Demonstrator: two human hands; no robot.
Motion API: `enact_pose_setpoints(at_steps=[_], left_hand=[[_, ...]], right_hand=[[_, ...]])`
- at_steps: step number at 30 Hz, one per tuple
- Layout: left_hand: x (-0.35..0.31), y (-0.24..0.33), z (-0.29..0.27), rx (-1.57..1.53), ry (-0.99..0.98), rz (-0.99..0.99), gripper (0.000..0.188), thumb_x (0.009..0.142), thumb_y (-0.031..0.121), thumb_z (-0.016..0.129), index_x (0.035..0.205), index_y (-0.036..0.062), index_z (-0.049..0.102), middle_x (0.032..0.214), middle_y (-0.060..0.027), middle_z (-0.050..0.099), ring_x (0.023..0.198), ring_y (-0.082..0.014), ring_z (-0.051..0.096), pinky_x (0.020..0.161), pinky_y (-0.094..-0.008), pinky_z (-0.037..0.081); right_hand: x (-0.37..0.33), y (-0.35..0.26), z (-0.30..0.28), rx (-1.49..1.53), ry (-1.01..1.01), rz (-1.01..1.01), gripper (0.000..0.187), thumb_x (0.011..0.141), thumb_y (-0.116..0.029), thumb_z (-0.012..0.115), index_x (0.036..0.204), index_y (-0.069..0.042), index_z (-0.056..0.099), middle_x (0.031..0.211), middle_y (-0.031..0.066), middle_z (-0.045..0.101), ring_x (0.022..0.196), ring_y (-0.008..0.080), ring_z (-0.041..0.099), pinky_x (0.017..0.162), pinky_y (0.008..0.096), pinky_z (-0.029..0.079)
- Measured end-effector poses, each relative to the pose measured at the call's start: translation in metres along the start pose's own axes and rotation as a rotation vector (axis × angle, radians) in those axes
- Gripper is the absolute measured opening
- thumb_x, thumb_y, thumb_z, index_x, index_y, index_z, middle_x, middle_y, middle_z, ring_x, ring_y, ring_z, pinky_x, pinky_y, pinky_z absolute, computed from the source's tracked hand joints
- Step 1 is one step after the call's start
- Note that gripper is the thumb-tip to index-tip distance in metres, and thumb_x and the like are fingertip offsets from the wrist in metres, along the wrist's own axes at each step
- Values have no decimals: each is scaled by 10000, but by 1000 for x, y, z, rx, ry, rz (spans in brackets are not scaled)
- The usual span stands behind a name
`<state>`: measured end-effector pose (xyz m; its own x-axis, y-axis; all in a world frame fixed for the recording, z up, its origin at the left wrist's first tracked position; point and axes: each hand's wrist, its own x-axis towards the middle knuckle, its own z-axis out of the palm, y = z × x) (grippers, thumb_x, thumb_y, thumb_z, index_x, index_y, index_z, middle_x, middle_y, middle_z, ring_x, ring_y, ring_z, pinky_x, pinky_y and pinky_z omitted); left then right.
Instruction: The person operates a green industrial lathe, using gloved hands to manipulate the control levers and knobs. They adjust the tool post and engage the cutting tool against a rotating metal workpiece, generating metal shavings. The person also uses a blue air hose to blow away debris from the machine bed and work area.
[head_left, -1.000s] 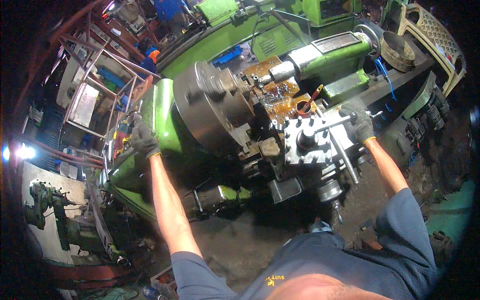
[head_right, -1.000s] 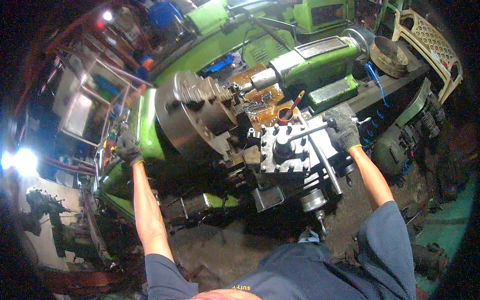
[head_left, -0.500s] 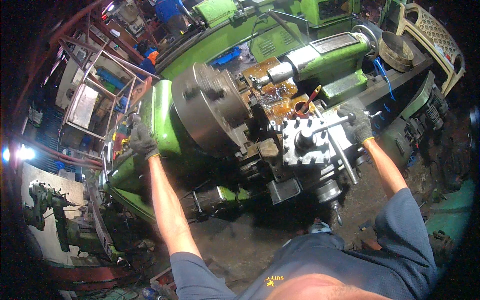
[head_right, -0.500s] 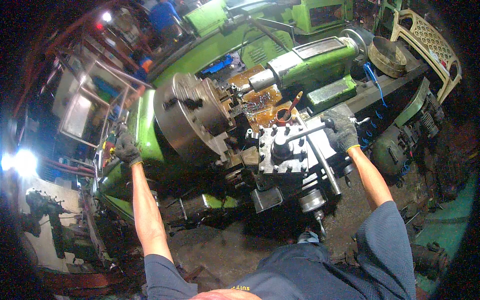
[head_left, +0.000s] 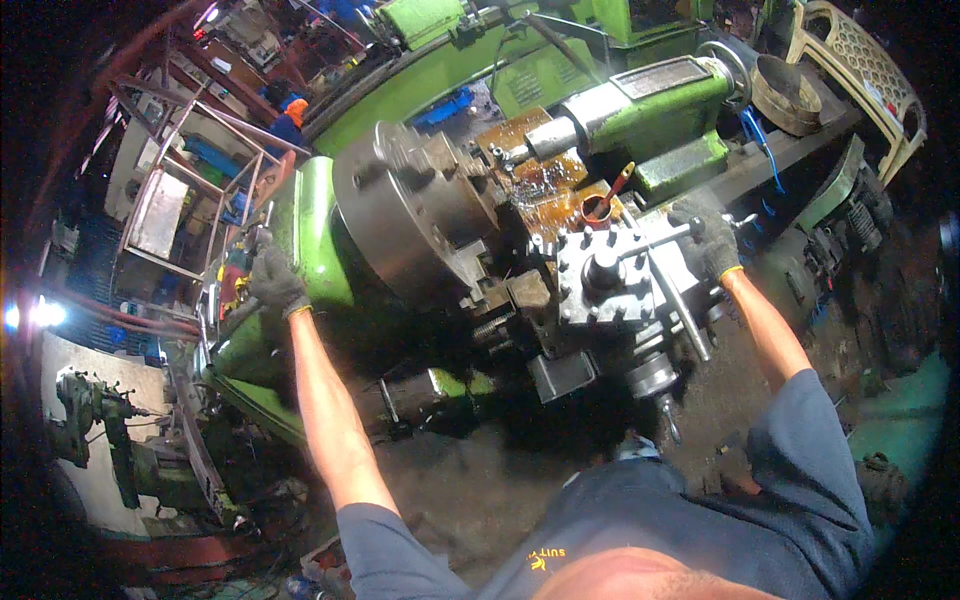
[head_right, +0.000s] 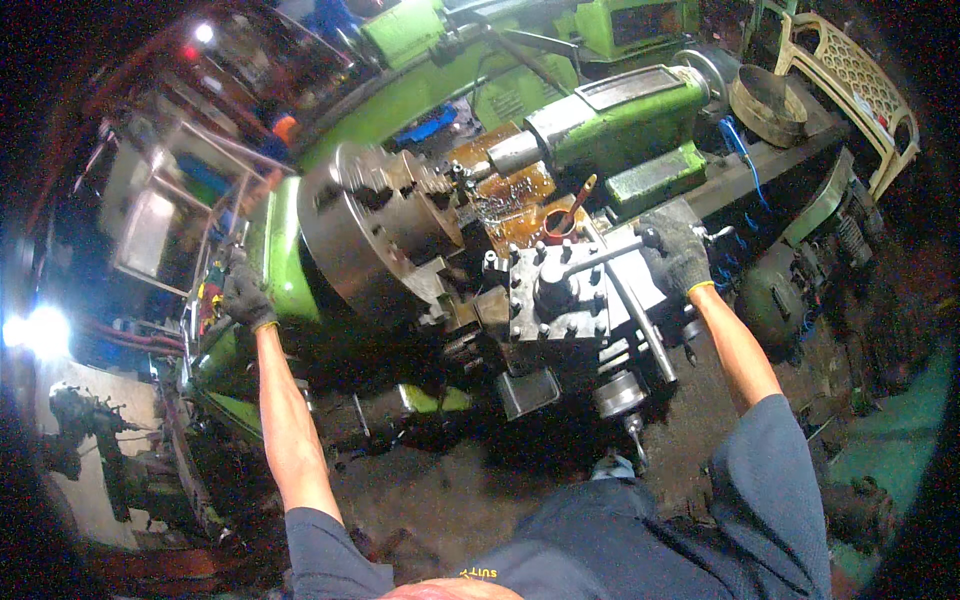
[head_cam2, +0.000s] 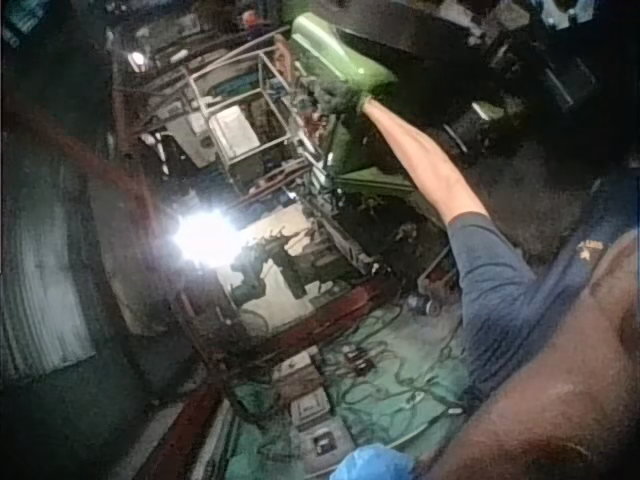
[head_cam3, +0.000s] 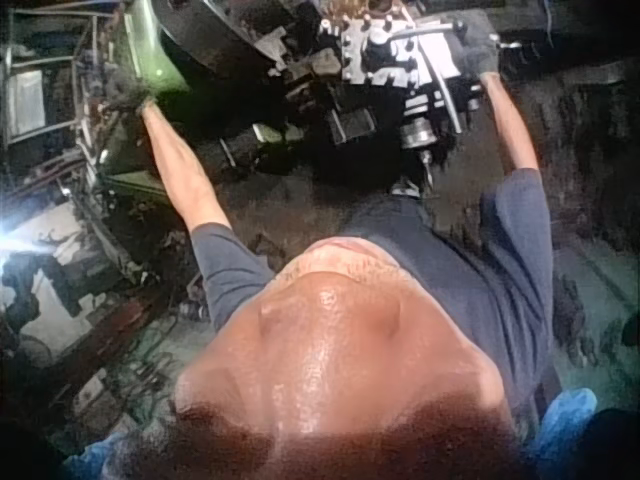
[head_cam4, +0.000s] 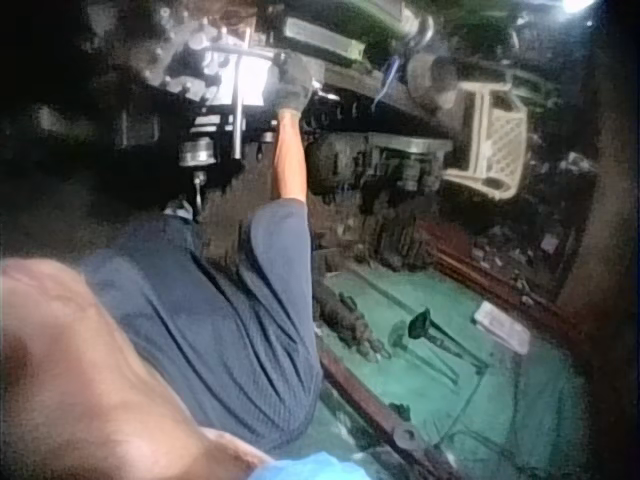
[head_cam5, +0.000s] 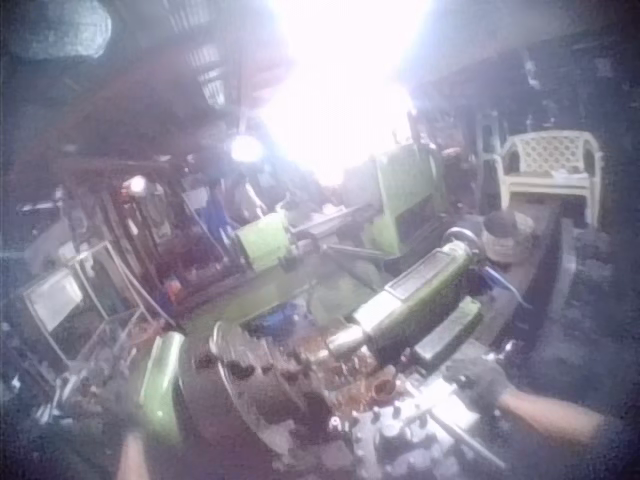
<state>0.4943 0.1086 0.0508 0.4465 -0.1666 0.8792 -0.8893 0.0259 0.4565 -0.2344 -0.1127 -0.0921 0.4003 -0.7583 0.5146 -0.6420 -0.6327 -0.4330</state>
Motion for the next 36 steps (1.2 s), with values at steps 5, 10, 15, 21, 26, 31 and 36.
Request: enact_pose_setpoints(at_steps=[5,10,15,21,26,31,36], left_hand=[[-3,3,2,-2,-25,4,307,983,244,628,990,-36,754,920,-102,754,827,-211,676,773,-364,528],[0,6,-7,171,-159,-87,375,1029,236,548,1146,-61,743,1051,-159,781,929,-252,724,852,-364,554],[-2,7,-4,109,-88,-12,374,1023,264,572,1039,-57,763,880,-123,770,776,-218,690,725,-374,534],[0,14,-6,101,-101,-48,335,997,255,609,1065,-38,757,931,-109,764,832,-201,680,773,-354,537],[-6,48,7,-160,-30,-197,356,971,293,650,1048,-42,742,905,-97,737,869,-243,682,836,-377,540],[-29,103,-8,128,-152,-213,423,998,198,606,1328,-67,605,1320,-196,651,1207,-291,603,1046,-396,467],[-171,183,-69,249,-204,-300,482,983,186,633,1391,-55,549,1399,-239,584,1322,-352,539,1116,-455,427]], right_hand=[[-2,0,-2,23,-6,-22,339,854,-97,686,1192,-89,715,1269,170,697,1218,360,641,1066,431,497],[2,-7,-7,-2,-14,-28,336,861,-111,681,1195,-86,706,1255,168,692,1206,363,635,1060,430,493],[3,-6,-6,-23,-29,-40,338,870,-133,680,1204,-88,703,1260,170,688,1215,362,629,1062,431,489],[2,-6,-6,-15,1,-55,321,875,-147,679,1190,-92,709,1237,168,696,1200,361,636,1053,428,495],[4,-8,-10,-43,-24,-72,301,884,-145,666,1176,-85,711,1219,167,702,1176,356,649,1032,419,508],[1,-6,-8,-3,-9,-43,293,889,-139,656,1171,-79,710,1216,167,702,1172,355,654,1027,417,514],[2,2,-3,-56,0,-115,286,894,-131,653,1169,-79,710,1216,163,701,1181,353,651,1036,411,511]])
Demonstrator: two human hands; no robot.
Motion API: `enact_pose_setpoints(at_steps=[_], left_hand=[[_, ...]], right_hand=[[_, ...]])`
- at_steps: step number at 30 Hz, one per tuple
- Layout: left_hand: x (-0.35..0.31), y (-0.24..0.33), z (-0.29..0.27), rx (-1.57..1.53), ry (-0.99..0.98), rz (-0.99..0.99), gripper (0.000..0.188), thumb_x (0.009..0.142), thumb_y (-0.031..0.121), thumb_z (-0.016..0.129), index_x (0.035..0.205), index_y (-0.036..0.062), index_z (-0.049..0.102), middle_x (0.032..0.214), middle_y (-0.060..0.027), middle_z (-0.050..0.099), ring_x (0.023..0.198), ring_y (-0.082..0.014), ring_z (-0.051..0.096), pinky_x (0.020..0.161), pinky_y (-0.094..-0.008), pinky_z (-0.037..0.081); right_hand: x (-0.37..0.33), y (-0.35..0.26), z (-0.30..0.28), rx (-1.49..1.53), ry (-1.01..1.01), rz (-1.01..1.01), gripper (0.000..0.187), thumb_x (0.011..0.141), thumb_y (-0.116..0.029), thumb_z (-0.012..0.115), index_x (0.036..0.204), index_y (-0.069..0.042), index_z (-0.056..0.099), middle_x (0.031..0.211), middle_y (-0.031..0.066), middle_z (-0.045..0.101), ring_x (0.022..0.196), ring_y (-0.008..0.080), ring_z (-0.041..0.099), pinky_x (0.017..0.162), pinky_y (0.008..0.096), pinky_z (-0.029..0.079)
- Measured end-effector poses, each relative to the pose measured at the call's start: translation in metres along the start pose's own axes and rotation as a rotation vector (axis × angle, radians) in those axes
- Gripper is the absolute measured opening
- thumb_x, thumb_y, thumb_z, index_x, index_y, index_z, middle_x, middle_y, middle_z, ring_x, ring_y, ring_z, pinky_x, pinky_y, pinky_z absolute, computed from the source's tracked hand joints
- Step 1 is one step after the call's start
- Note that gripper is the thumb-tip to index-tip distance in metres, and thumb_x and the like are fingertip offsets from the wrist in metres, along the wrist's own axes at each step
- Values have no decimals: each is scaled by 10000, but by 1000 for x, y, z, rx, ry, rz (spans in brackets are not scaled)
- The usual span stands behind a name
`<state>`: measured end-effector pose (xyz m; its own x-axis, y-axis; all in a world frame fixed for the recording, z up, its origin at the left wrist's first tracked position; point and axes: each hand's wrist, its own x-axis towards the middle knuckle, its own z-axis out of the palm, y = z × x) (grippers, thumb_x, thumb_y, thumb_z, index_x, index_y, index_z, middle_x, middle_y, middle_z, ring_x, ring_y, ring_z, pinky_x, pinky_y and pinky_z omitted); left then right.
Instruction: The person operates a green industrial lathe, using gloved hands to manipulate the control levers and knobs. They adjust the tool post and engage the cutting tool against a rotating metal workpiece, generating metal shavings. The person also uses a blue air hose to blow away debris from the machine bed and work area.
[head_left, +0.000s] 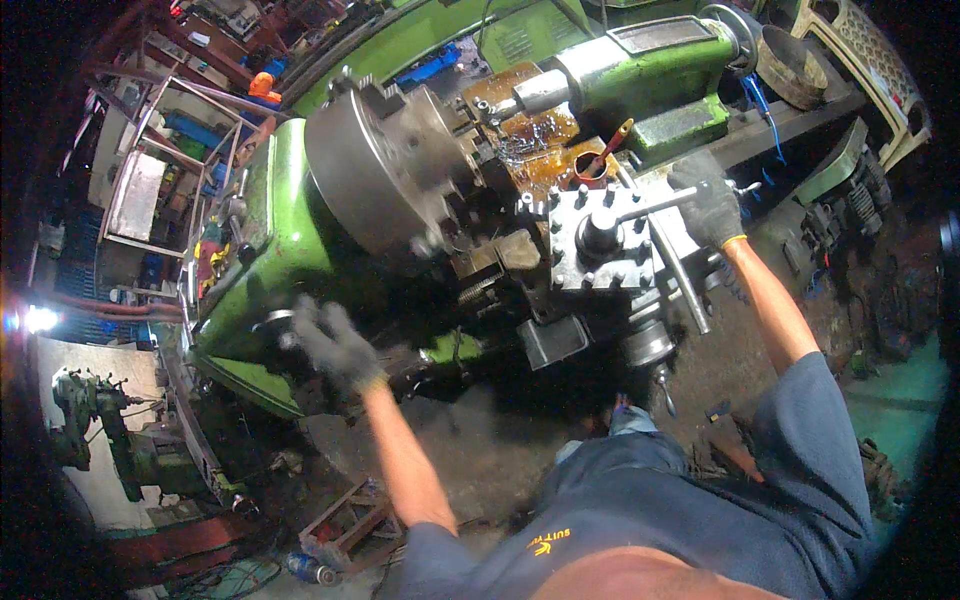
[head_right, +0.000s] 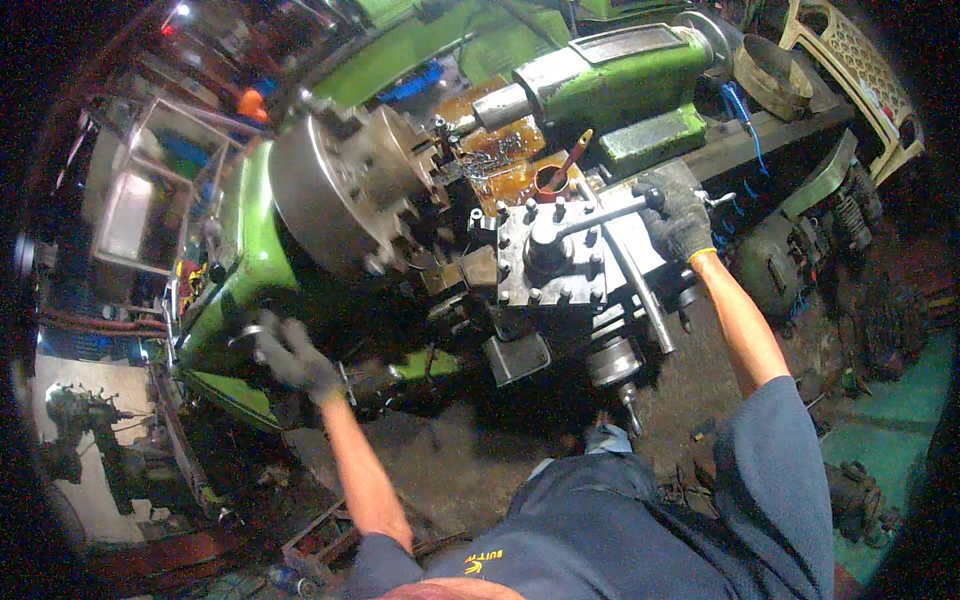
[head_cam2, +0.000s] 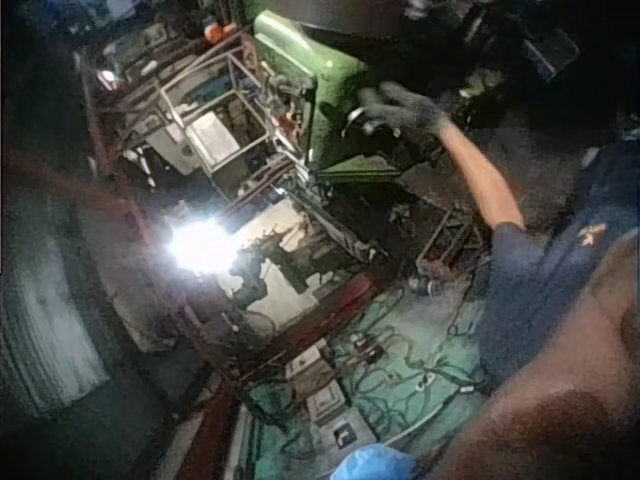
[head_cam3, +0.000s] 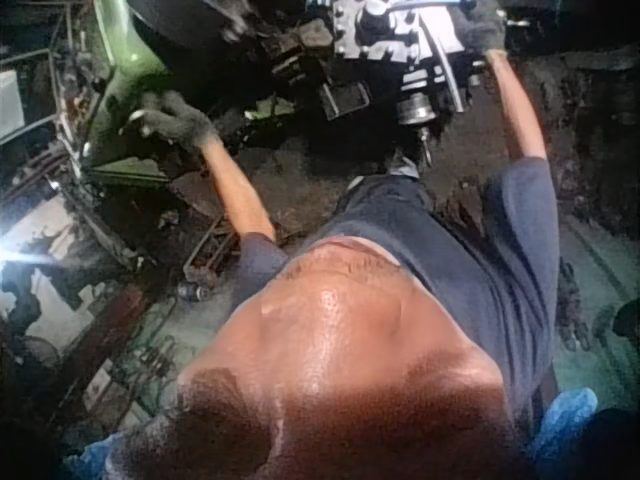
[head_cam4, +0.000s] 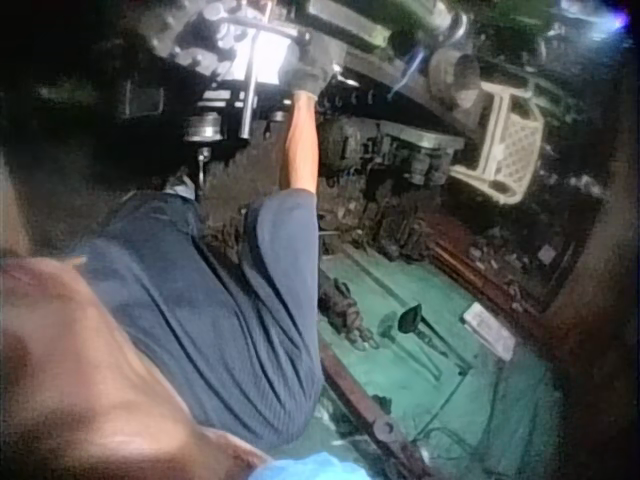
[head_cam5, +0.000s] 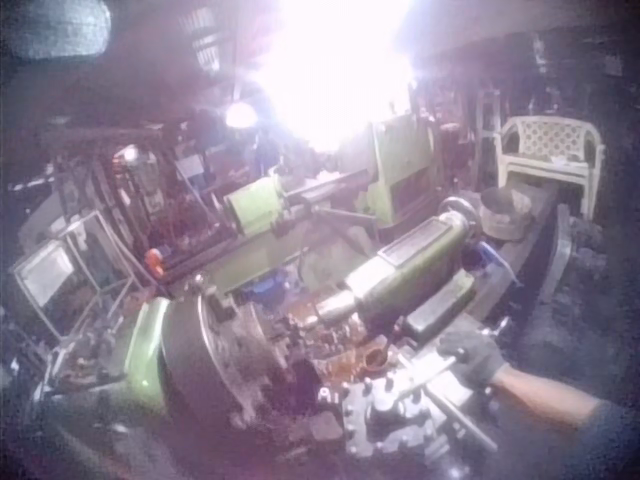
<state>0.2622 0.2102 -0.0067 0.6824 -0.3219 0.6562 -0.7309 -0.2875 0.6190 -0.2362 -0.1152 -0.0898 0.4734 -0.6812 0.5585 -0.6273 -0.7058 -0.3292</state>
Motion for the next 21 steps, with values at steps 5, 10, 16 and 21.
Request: enact_pose_setpoints(at_steps=[5,10,16,21], left_hand=[[-211,-84,11,167,-213,-327,376,971,270,676,1201,-28,669,1241,-189,666,1139,-330,617,1017,-438,476],[-293,-130,28,-263,-157,-1309,594,954,499,671,1326,42,595,1440,-205,555,1185,-399,583,1065,-524,446],[-311,-206,55,-931,-44,-1911,828,899,665,652,1477,109,446,1354,-230,579,1086,-371,614,899,-569,524],[-288,-207,75,-1125,-219,-1765,469,943,511,662,1113,84,570,1002,-167,643,775,-281,616,629,-401,541]], right_hand=[[1,1,0,-29,-24,-20,313,867,-123,667,1174,-85,712,1228,156,699,1190,349,646,1038,410,512],[3,-6,-4,-37,-52,24,346,836,-98,670,1178,-78,713,1221,157,701,1184,342,648,1031,406,515],[-2,7,7,5,-60,52,362,816,-97,680,1174,-76,727,1233,156,713,1188,331,660,1031,401,523],[-2,8,6,-11,-56,32,369,815,-103,684,1179,-81,733,1249,155,715,1193,327,666,1044,403,523]])
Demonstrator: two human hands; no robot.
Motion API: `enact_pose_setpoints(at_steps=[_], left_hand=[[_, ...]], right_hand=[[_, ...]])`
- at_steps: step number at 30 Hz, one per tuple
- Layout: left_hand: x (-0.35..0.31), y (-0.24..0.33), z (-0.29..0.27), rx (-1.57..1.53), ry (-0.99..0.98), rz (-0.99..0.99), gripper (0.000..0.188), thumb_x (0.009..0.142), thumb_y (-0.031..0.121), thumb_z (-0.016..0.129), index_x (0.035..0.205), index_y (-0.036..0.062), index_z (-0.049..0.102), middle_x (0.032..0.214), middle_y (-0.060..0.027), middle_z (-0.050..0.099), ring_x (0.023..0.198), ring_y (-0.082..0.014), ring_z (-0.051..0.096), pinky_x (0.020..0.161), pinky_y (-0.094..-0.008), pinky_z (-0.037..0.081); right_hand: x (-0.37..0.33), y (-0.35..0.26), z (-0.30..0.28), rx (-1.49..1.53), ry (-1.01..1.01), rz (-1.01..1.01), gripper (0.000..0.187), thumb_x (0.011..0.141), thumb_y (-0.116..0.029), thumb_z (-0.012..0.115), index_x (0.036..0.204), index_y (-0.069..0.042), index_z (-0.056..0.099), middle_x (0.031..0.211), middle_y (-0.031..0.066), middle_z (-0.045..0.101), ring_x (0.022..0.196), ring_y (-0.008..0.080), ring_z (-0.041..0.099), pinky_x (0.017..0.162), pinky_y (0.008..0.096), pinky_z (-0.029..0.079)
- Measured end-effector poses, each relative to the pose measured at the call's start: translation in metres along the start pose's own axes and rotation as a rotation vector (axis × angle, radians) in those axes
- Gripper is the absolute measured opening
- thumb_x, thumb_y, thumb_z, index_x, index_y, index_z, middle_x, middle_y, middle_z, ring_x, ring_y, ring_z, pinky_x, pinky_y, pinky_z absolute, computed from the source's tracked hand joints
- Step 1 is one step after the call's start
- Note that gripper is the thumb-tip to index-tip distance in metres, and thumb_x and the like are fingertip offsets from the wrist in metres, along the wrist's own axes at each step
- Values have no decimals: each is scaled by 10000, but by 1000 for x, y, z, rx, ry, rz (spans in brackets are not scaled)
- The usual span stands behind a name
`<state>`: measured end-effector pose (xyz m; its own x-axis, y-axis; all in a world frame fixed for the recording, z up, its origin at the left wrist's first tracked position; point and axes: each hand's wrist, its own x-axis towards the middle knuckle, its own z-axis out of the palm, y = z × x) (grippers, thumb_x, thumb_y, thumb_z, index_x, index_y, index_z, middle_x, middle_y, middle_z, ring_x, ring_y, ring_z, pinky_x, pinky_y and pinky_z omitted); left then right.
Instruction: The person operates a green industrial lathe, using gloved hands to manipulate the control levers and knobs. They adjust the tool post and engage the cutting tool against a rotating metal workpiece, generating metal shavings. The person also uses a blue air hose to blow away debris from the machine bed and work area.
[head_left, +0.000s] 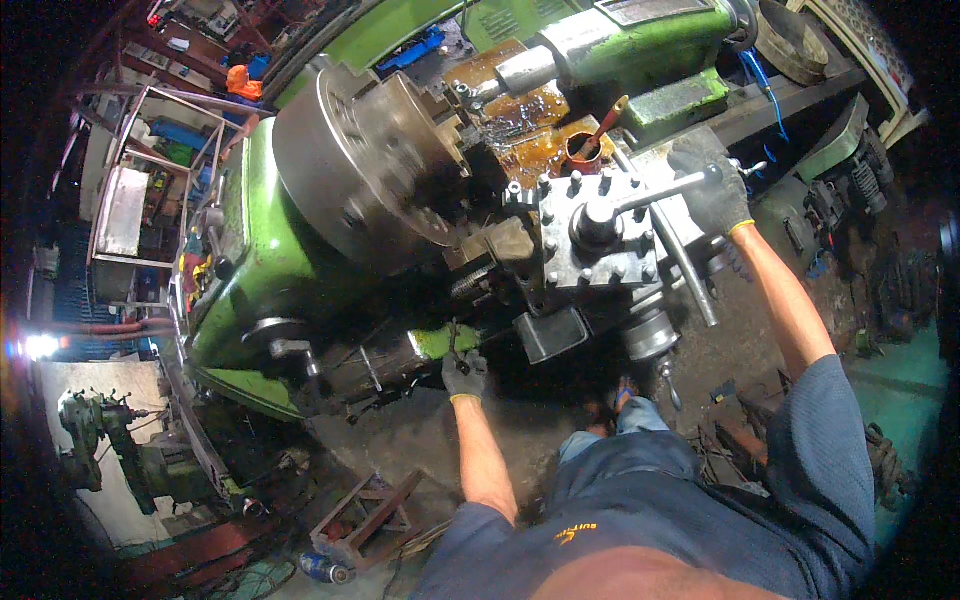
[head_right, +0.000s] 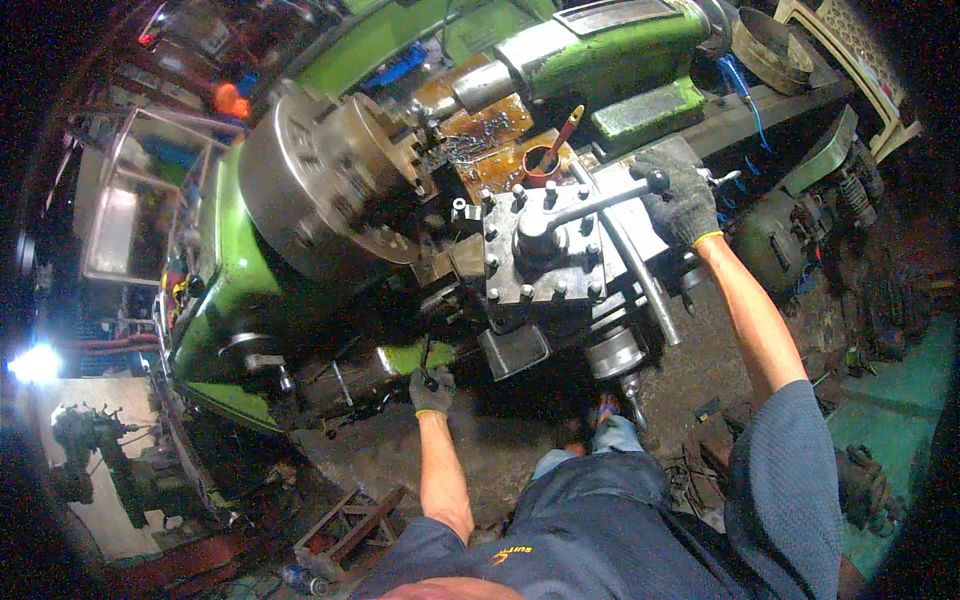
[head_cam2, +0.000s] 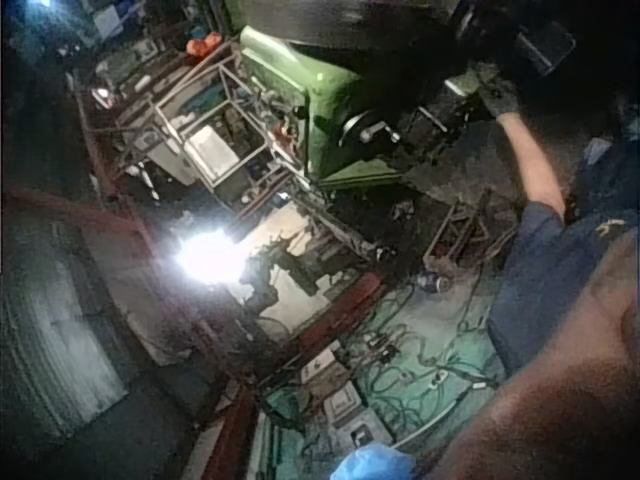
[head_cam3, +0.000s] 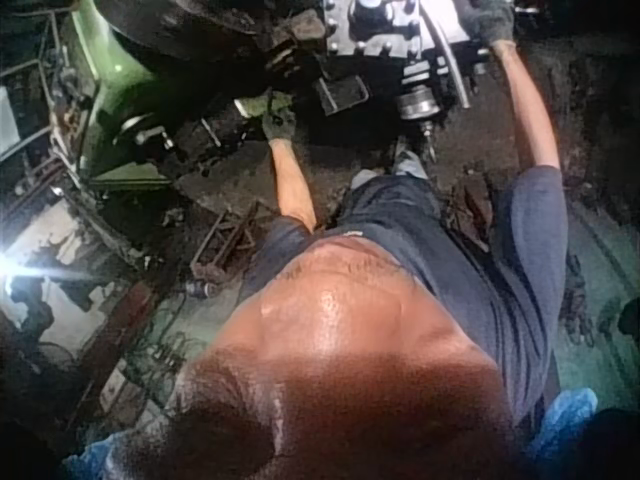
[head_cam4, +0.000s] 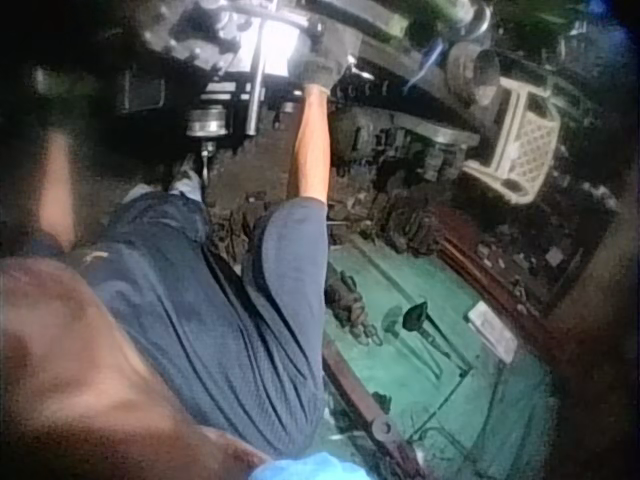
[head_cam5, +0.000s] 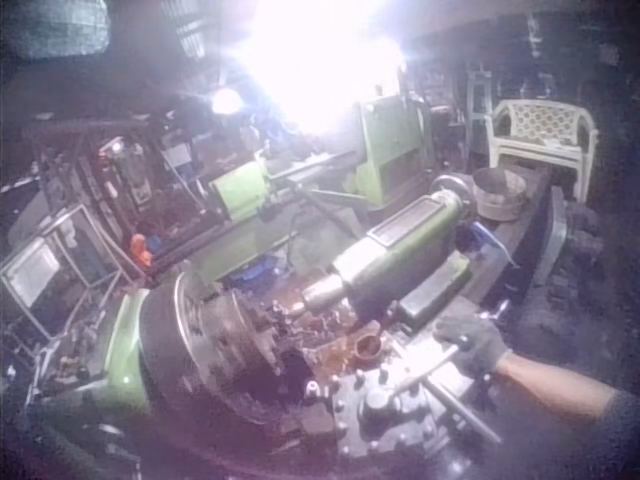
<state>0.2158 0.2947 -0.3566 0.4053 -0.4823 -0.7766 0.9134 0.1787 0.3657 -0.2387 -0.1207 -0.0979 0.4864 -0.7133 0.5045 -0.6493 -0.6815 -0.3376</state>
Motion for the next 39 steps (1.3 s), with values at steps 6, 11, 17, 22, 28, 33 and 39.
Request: enact_pose_setpoints(at_steps=[6,11,17,22,28,33,39], left_hand=[[-1,17,12,295,159,2,206,931,282,674,877,127,549,689,-80,579,478,-172,487,411,-317,390],[-5,17,24,434,274,38,170,921,217,681,853,148,541,649,-72,579,439,-157,462,374,-298,355],[-10,16,32,416,321,28,151,923,212,680,856,154,559,643,-58,590,434,-150,466,365,-285,353],[-14,14,35,451,331,41,141,920,219,689,868,151,577,648,-58,601,437,-155,476,368,-279,352],[-12,14,29,473,290,69,135,923,220,688,874,147,586,649,-60,607,443,-155,483,374,-270,351],[-11,13,30,470,316,76,147,928,229,686,861,144,586,647,-58,606,437,-152,477,374,-275,343],[-8,11,26,543,317,109,158,933,230,689,872,134,581,649,-56,594,431,-150,456,374,-278,336]], right_hand=[[5,-14,-5,-9,-60,83,320,869,-139,648,1169,-88,747,1273,128,715,1248,306,636,1097,410,486],[2,-6,-6,-41,-51,36,337,870,-134,642,1187,-90,747,1280,125,713,1248,309,635,1096,402,486],[1,-7,-3,32,-63,116,407,781,-89,683,1184,-86,739,1265,143,706,1238,336,631,1096,416,487],[1,-7,-1,76,-36,104,384,789,-91,677,1167,-81,742,1235,146,713,1212,339,641,1077,421,494],[1,-8,-1,122,-8,130,363,791,-86,666,1145,-69,745,1216,159,716,1174,344,650,1044,424,502],[1,-7,-1,140,-36,167,383,796,-100,659,1168,-71,747,1258,162,709,1217,339,646,1079,420,494],[0,-6,-2,94,-21,114,400,804,-109,657,1192,-77,747,1292,162,703,1248,330,642,1104,416,486]])
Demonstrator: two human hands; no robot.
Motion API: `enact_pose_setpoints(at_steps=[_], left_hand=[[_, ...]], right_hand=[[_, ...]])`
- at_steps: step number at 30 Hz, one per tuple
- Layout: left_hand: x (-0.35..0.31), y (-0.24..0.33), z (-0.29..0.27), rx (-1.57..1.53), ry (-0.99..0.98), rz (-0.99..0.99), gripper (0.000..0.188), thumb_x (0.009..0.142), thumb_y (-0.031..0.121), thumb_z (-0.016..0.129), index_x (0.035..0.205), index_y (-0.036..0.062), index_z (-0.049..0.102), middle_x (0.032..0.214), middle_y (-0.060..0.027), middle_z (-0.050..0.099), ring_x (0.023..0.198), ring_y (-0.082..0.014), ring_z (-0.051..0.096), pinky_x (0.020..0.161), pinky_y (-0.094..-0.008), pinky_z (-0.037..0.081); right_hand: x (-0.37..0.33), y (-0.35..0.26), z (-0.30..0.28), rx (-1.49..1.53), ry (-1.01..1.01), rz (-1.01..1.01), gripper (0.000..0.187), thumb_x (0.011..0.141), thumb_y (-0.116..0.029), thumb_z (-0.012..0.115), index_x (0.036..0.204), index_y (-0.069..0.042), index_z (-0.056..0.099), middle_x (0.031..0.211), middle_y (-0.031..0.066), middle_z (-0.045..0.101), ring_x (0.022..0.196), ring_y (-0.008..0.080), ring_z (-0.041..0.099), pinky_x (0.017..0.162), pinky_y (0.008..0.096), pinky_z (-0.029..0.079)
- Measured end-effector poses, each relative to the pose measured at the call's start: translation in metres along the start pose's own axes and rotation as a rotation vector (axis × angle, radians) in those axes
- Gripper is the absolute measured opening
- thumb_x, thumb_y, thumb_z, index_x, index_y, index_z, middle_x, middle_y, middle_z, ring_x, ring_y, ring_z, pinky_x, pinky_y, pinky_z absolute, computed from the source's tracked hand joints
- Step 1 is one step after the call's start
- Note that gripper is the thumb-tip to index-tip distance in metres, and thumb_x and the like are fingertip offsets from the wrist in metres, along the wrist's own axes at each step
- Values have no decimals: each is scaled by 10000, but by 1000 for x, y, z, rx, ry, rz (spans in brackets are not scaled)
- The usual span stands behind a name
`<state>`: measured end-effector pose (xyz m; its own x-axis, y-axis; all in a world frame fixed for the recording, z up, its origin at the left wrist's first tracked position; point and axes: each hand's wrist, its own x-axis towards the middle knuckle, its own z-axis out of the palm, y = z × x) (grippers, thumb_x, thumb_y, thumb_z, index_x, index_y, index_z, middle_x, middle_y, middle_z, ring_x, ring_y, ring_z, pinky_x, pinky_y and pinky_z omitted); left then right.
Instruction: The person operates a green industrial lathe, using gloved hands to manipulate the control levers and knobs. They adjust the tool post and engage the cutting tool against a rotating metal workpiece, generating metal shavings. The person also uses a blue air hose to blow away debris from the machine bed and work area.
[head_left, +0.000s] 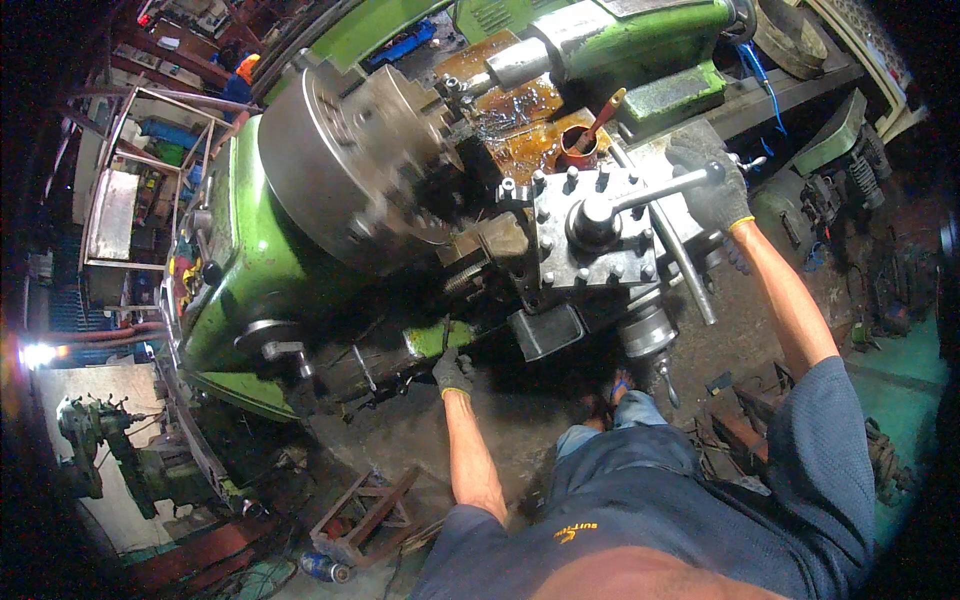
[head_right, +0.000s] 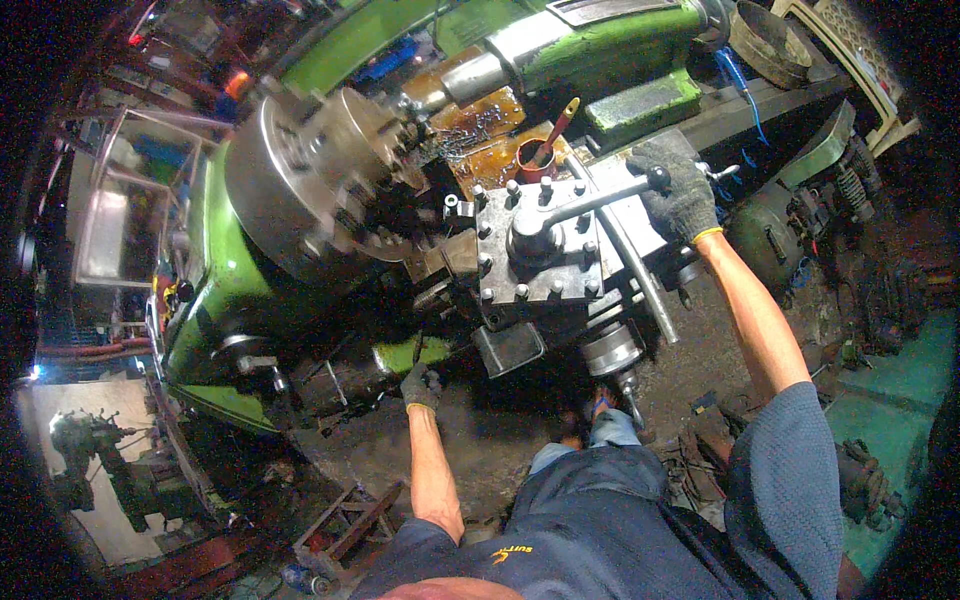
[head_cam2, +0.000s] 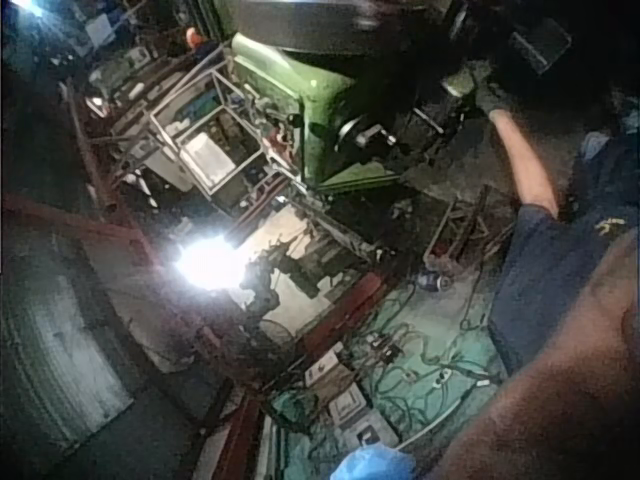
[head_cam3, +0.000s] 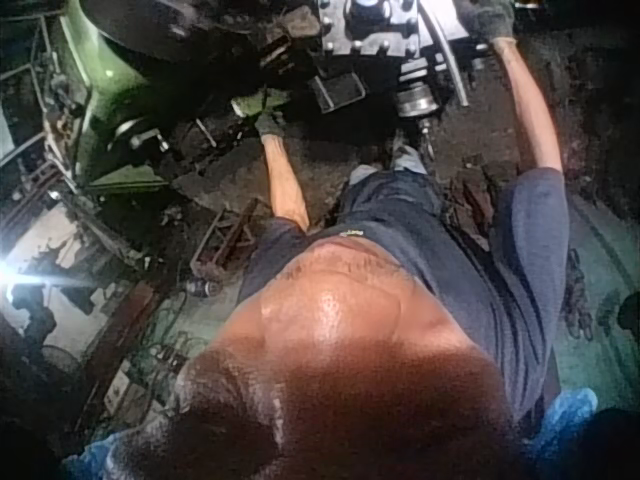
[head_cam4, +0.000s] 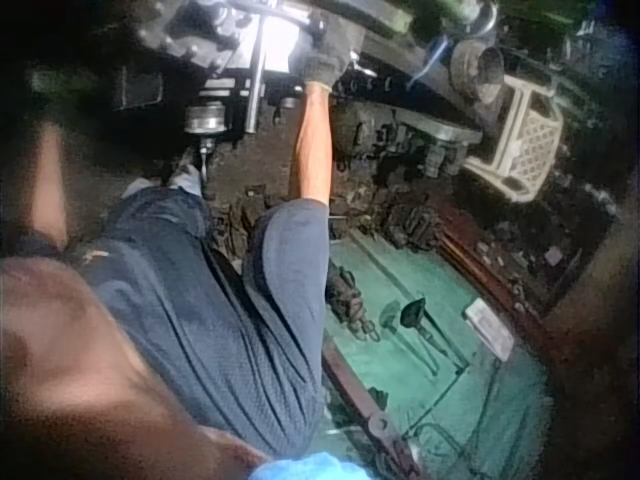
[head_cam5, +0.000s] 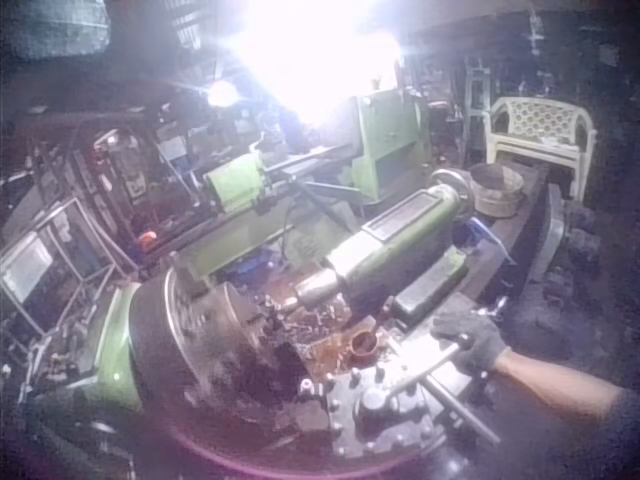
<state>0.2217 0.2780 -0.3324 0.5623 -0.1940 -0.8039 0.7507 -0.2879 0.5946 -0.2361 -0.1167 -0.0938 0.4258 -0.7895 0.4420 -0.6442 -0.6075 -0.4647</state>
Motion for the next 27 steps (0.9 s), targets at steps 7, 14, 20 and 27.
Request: enact_pose_setpoints(at_steps=[7,14,20,27], left_hand=[[-4,2,1,-22,-9,-18,157,949,216,692,896,112,587,651,-64,600,428,-148,456,368,-270,327],[-3,1,3,12,74,25,182,951,235,709,909,103,591,644,-77,615,433,-155,486,372,-276,357],[-10,3,5,82,37,23,159,926,188,709,852,115,589,638,-72,606,412,-150,458,361,-285,332],[-11,0,8,34,39,72,171,927,179,699,809,117,592,646,-79,618,426,-166,484,371,-307,364]], right_hand=[[1,-1,-1,-45,-6,-30,395,790,-97,667,1176,-85,750,1263,151,712,1237,328,643,1091,411,495],[0,4,3,-82,23,-70,383,791,-96,670,1165,-86,752,1248,149,715,1223,329,645,1089,412,490],[-1,5,3,-88,20,-75,375,818,-103,662,1181,-90,754,1287,144,706,1249,323,637,1106,406,481],[1,6,5,-137,-20,-47,358,837,-119,662,1181,-99,758,1289,129,710,1250,312,640,1116,407,476]])
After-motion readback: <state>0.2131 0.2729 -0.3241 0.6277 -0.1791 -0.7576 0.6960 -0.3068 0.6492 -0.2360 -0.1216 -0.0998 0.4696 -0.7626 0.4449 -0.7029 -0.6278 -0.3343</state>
